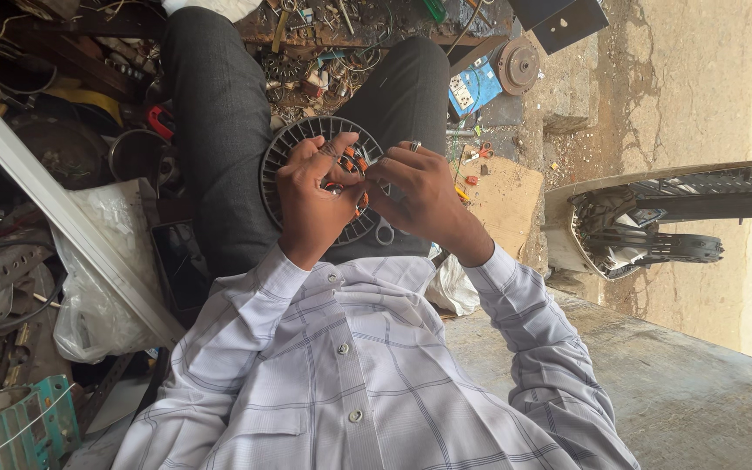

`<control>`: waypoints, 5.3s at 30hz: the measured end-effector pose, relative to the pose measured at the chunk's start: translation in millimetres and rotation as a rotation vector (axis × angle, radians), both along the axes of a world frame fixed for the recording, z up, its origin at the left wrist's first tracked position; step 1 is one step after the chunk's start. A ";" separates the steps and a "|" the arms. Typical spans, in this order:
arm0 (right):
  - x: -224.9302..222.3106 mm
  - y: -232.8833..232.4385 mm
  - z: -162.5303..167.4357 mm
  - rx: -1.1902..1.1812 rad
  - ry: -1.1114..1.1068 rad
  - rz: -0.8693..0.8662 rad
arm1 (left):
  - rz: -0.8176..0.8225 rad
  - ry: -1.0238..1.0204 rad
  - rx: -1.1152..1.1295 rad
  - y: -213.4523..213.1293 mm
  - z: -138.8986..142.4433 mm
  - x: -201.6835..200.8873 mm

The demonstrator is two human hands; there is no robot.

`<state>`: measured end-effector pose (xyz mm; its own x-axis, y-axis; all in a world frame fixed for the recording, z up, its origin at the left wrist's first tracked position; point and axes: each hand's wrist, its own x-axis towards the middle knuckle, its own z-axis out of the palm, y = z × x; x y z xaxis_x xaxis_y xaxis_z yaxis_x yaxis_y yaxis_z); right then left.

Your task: The person sits with a motor stator on their lap and uses scissors to trim and adjust the copper windings. They then apply a liquid from a small packet onto the windings.

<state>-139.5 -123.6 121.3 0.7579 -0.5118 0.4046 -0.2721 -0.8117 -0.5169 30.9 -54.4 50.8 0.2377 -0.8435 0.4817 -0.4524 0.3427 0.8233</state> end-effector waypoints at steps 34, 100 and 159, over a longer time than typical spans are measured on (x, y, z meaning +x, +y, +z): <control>-89.2 52.8 -75.2 0.958 -0.097 -0.377 | -0.240 0.598 0.111 8.1 -16.6 -13.9; -73.0 75.3 -29.3 0.645 0.039 -0.345 | 0.062 0.014 0.015 28.3 -16.9 8.5; -34.3 47.2 -28.9 0.263 0.163 -0.313 | -0.020 -0.046 0.021 11.4 -18.1 -8.1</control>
